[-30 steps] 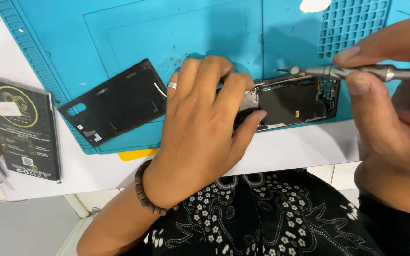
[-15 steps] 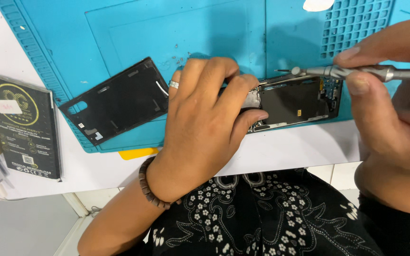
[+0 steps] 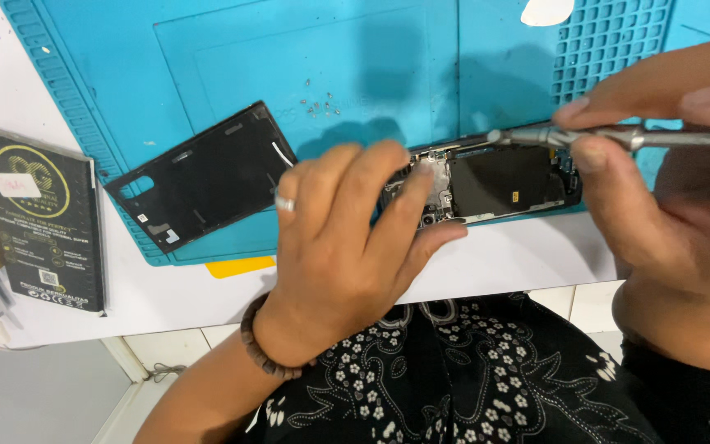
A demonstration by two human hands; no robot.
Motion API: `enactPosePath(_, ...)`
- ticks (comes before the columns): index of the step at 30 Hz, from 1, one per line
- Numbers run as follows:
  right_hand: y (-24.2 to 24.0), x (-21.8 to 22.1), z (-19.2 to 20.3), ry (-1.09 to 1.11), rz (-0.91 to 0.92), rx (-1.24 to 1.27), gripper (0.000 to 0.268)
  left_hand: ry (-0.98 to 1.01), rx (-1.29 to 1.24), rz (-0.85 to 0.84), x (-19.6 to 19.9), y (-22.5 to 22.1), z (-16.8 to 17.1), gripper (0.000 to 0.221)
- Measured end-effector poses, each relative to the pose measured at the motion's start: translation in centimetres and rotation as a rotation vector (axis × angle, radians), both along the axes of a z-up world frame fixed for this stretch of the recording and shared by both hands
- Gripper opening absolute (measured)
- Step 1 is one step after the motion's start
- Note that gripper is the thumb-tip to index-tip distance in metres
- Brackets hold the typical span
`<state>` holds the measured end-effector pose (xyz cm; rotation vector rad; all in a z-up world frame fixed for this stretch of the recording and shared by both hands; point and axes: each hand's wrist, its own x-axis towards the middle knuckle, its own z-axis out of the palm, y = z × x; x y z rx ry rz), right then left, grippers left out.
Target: The person disassembles a smartphone on a blue work mat, removing the back cover and internal components. They use a screwdriver to remove screws and a metal tool to pry open parts, then reassemble the device by placing components back into the chassis and securing them.
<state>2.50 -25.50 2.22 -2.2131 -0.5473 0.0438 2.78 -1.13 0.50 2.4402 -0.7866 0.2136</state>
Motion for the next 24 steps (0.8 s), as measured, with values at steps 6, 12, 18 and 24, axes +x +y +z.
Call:
enactPosePath(6,0.0,1.0,-0.6,-0.031,0.145,0.045,0.041,-0.105,0.182,-0.062,-2.0,0.9,-0.8,0.045)
enactPosePath(12,1.0,1.4,-0.1,-0.047,0.164,0.004,0.037,-0.179,0.291,-0.068,-2.3,1.2,-1.4,0.048)
enactPosePath(18,1.4,1.3,-0.4,-0.073,0.161,-0.003,0.037,-0.243,0.382,-0.057,-2.2,1.2,-1.0,0.051)
enactPosePath(24,1.7,1.3,-0.4,-0.075,0.142,0.018,0.037,-0.316,0.525,-0.013,-2.9,0.6,-1.0,0.065)
